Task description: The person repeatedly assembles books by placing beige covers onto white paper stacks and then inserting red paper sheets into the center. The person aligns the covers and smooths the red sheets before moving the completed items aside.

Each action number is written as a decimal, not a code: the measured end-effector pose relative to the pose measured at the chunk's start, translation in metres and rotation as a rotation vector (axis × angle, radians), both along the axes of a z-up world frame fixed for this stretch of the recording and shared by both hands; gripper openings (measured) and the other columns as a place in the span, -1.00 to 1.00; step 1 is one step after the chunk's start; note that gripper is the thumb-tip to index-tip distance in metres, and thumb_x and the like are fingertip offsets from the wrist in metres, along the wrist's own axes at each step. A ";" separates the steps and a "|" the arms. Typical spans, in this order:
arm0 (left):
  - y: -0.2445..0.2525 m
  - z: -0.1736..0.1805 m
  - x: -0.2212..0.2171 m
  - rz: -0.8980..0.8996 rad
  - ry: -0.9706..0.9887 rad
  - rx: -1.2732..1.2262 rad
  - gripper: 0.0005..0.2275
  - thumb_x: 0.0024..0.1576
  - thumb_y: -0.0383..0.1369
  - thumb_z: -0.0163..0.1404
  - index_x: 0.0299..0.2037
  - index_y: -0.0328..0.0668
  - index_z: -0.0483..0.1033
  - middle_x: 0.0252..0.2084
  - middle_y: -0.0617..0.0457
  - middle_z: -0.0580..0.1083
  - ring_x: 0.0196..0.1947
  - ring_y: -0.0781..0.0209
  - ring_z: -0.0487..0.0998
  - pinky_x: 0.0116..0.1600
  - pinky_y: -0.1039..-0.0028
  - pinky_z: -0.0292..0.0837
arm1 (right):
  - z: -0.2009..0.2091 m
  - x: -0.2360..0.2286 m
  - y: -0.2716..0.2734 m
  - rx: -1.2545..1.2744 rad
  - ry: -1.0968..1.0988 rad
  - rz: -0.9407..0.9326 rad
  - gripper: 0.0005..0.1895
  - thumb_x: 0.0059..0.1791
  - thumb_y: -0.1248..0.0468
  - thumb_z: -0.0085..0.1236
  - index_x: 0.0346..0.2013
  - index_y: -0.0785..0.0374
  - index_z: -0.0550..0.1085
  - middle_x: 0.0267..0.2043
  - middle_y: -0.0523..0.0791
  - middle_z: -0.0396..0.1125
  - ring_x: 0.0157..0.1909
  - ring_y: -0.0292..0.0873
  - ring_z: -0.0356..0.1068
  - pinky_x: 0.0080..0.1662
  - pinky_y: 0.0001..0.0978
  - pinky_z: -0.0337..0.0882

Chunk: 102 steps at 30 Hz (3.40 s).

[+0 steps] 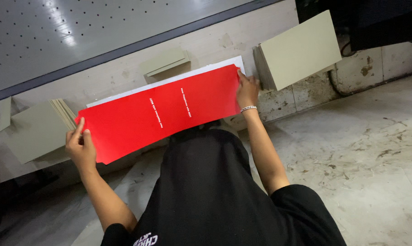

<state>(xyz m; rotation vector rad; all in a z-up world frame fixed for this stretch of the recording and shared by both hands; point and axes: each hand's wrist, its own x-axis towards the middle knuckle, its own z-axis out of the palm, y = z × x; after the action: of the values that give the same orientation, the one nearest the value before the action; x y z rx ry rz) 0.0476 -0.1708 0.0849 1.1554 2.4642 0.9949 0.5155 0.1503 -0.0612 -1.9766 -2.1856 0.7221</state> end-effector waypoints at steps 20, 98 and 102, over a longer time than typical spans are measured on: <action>-0.001 -0.082 -0.014 0.120 -0.200 0.061 -0.63 0.23 -0.52 -0.06 0.25 -0.18 0.56 -0.22 -0.37 0.45 -0.28 -0.03 0.40 -0.10 0.19 0.35 | -0.022 0.005 0.006 0.078 0.251 0.039 -0.53 -0.03 0.47 0.02 0.14 0.11 0.57 -0.10 0.16 0.44 0.03 0.20 0.41 0.21 -0.07 0.28; 0.051 -0.124 0.032 -0.011 0.333 -0.409 -0.36 0.32 0.18 -0.20 0.55 0.19 0.04 0.55 -0.26 -0.13 0.50 -0.44 -0.21 0.43 -0.32 -0.20 | -0.011 -0.235 -0.158 0.445 0.200 0.639 -0.49 0.13 0.06 -0.15 0.40 -0.13 0.17 0.43 0.02 -0.03 0.46 0.16 -0.04 0.36 0.26 -0.06; 0.048 -0.129 0.035 0.000 0.279 -0.448 -0.38 0.33 0.18 -0.28 0.56 0.25 -0.03 0.57 -0.21 -0.21 0.52 -0.40 -0.29 0.45 -0.29 -0.27 | -0.005 -0.248 -0.142 0.439 0.050 1.039 -0.42 0.20 -0.03 -0.28 0.48 0.07 0.11 0.53 0.04 -0.03 0.57 0.12 -0.19 0.48 0.17 -0.32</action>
<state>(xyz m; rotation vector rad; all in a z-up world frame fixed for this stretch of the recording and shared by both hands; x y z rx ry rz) 0.0823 -0.1223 -0.0437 1.1970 2.6990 0.2601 0.2679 0.0084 -0.0659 -0.5341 -2.9188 0.2785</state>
